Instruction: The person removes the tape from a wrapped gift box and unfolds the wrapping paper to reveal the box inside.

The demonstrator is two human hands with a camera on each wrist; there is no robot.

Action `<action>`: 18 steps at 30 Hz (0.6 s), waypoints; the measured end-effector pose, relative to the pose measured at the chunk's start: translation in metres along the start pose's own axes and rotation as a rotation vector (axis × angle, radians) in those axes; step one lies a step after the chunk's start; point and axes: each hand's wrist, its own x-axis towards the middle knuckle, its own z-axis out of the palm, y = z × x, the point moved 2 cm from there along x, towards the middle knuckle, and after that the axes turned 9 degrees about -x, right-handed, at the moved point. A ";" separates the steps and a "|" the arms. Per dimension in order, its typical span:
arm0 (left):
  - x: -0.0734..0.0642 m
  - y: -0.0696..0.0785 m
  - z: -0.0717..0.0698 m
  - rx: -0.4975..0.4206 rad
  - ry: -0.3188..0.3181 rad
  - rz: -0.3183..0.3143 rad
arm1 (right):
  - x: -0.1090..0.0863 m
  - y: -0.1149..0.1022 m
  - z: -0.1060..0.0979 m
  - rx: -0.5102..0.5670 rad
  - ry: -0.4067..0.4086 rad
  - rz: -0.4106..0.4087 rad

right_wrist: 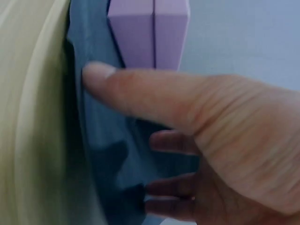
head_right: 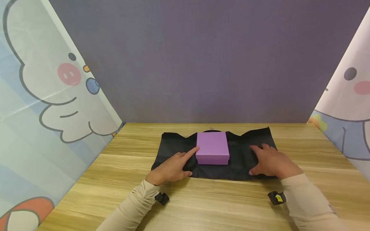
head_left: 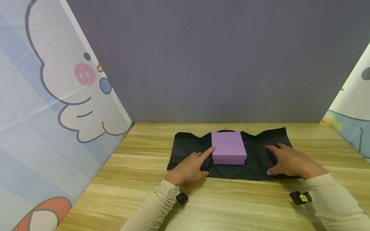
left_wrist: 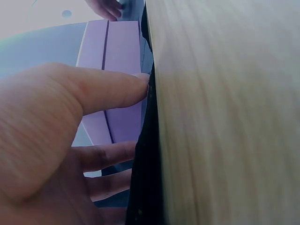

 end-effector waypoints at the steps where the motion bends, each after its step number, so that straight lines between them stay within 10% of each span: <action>1: 0.000 0.000 0.000 0.001 0.000 0.001 | 0.001 0.002 0.002 0.012 0.008 -0.009; 9: 0.002 -0.004 -0.002 0.003 -0.027 -0.017 | 0.004 0.020 0.019 0.090 0.035 -0.105; 18: -0.007 -0.036 -0.019 -0.038 -0.098 -0.206 | 0.004 0.028 0.028 0.048 0.020 -0.111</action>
